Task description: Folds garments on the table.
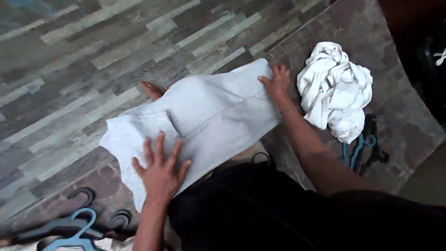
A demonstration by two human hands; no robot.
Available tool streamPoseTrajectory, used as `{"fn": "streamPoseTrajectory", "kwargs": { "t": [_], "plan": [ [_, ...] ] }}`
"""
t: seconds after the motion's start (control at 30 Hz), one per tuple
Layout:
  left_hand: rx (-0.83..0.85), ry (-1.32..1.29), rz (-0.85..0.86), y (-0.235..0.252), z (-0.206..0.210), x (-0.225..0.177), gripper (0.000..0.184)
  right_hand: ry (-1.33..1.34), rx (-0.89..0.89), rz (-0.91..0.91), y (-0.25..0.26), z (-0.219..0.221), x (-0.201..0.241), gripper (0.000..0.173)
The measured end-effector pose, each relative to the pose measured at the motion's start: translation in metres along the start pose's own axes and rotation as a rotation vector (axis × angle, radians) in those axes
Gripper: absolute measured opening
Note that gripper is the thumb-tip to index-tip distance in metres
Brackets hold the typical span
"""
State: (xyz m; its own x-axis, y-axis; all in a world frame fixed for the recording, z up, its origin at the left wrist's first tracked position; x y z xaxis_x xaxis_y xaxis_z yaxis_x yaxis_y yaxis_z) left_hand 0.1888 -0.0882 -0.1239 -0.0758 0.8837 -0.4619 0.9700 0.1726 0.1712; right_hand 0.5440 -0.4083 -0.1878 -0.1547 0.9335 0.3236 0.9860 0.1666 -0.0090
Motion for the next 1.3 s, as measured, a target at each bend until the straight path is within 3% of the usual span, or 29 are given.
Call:
{"fn": "streamPoseTrajectory", "kwargs": {
  "t": [0.1, 0.23, 0.3, 0.37, 0.47, 0.53, 0.6, 0.67, 0.7, 0.8, 0.97, 1.07, 1.17, 1.3],
  "plan": [
    [0.136, 0.050, 0.001, -0.010, 0.039, 0.011, 0.062, 0.056, 0.014, 0.044, 0.013, -0.002, -0.009, 0.048],
    [0.145, -0.029, -0.045, -0.008, 0.028, 0.021, 0.060, -0.050, 0.095, 0.018, 0.023, -0.022, 0.014, 0.054],
    [0.068, -0.063, -0.074, 0.007, 0.004, 0.031, 0.057, -0.047, 0.127, -0.123, 0.021, -0.036, 0.070, 0.055],
    [0.045, -0.020, -0.182, 0.029, -0.017, 0.055, 0.055, 0.047, 0.224, -0.346, -0.001, -0.039, 0.153, 0.045],
    [0.205, -0.048, -0.432, 0.062, -0.036, 0.106, 0.059, 0.262, 0.536, -0.672, -0.055, -0.008, 0.270, 0.034],
    [0.301, -0.188, -0.503, 0.078, -0.040, 0.134, 0.064, 0.205, 0.710, -0.830, -0.083, 0.026, 0.324, 0.039],
    [0.345, -0.295, -0.483, 0.086, -0.041, 0.152, 0.073, 0.031, 0.816, -0.912, -0.099, 0.060, 0.354, 0.056],
    [0.357, -0.318, -0.498, 0.087, -0.046, 0.159, 0.075, -0.065, 0.865, -0.909, -0.104, 0.083, 0.365, 0.065],
    [0.362, -0.326, -0.523, 0.086, -0.050, 0.157, 0.067, -0.070, 0.894, -0.880, -0.105, 0.087, 0.366, 0.062],
    [0.353, -0.395, -0.532, 0.084, -0.063, 0.151, 0.039, 0.068, 0.975, -0.784, -0.103, 0.086, 0.364, 0.038],
    [0.114, -0.629, -0.468, 0.051, -0.101, 0.132, 0.030, 0.380, 1.000, -0.731, -0.119, 0.052, 0.363, 0.032],
    [0.019, -0.550, -0.315, 0.010, -0.121, 0.102, 0.027, 0.446, 0.832, -0.934, -0.153, 0.016, 0.351, 0.022],
    [0.053, -0.457, -0.146, -0.035, -0.104, 0.072, 0.022, 0.457, 0.650, -1.301, -0.193, 0.006, 0.322, 0.017],
    [0.239, -0.377, -0.124, -0.076, -0.052, 0.061, 0.032, 0.283, 0.724, -1.577, -0.212, 0.037, 0.282, 0.018]
  ]
}}
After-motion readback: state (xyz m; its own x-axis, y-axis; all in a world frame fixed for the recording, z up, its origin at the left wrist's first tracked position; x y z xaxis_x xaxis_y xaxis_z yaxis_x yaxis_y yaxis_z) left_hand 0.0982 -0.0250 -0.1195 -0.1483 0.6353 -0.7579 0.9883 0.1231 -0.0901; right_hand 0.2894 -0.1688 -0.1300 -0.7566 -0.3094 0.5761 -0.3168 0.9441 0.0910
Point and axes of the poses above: each hand's wrist, its own y-axis towards the middle knuckle, its own z-axis out of the palm, x = y × z, the point moved 6 cm from there along y, towards the middle knuckle, and after that the axes turned 9 degrees about -y, right-handed, at the moved point
